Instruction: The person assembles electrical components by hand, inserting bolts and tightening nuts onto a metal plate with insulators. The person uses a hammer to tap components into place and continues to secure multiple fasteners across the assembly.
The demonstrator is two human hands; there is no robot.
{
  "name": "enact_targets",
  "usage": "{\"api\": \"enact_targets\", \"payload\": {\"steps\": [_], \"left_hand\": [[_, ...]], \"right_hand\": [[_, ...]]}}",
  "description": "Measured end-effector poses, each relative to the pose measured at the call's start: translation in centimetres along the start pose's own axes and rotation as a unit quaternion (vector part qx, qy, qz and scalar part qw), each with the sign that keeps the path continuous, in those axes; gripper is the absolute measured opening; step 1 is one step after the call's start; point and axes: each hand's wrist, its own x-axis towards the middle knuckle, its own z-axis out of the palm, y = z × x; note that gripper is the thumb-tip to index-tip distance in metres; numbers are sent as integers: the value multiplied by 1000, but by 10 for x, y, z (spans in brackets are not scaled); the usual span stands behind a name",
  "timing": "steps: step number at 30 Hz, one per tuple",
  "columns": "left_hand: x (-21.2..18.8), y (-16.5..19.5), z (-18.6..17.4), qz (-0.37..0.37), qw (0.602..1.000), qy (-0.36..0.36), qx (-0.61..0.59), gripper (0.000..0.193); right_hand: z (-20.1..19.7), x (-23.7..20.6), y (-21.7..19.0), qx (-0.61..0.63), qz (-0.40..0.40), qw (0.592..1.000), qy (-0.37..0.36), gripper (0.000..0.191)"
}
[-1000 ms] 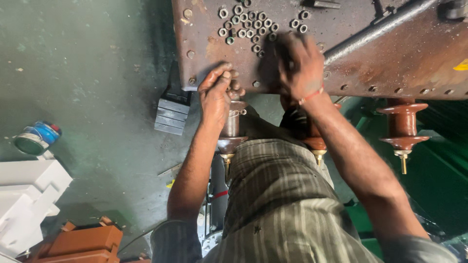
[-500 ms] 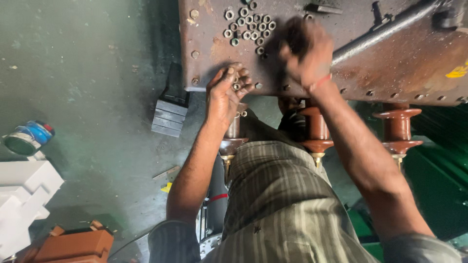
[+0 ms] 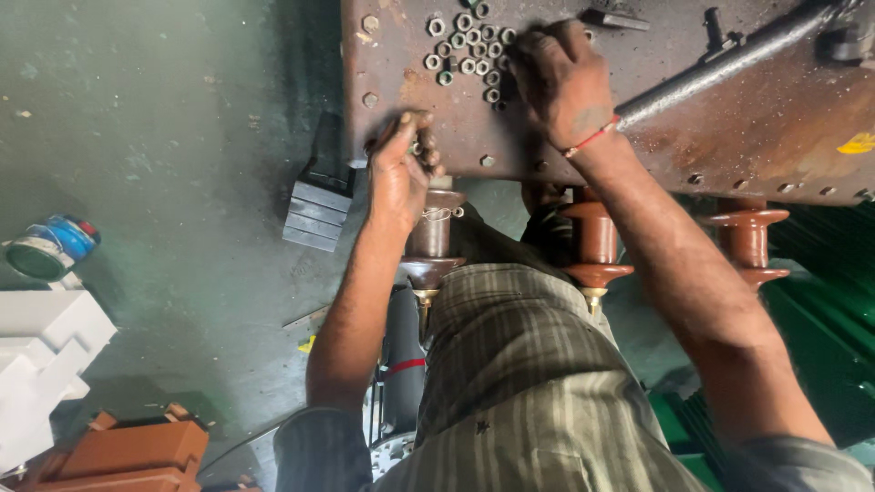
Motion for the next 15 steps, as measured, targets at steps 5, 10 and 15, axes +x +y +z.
{"api": "enact_targets", "payload": {"steps": [5, 10, 15], "left_hand": [[-5, 4, -1, 8, 1000, 13, -4, 27], [-5, -3, 5, -1, 1000, 15, -17, 26], [-9, -6, 6, 6, 1000, 0, -11, 29]], "right_hand": [[-18, -2, 3, -70, 23, 997, 9, 25], [-4, -5, -4, -34, 12, 999, -26, 48], [12, 9, -7, -74, 60, 995, -26, 53]]}}
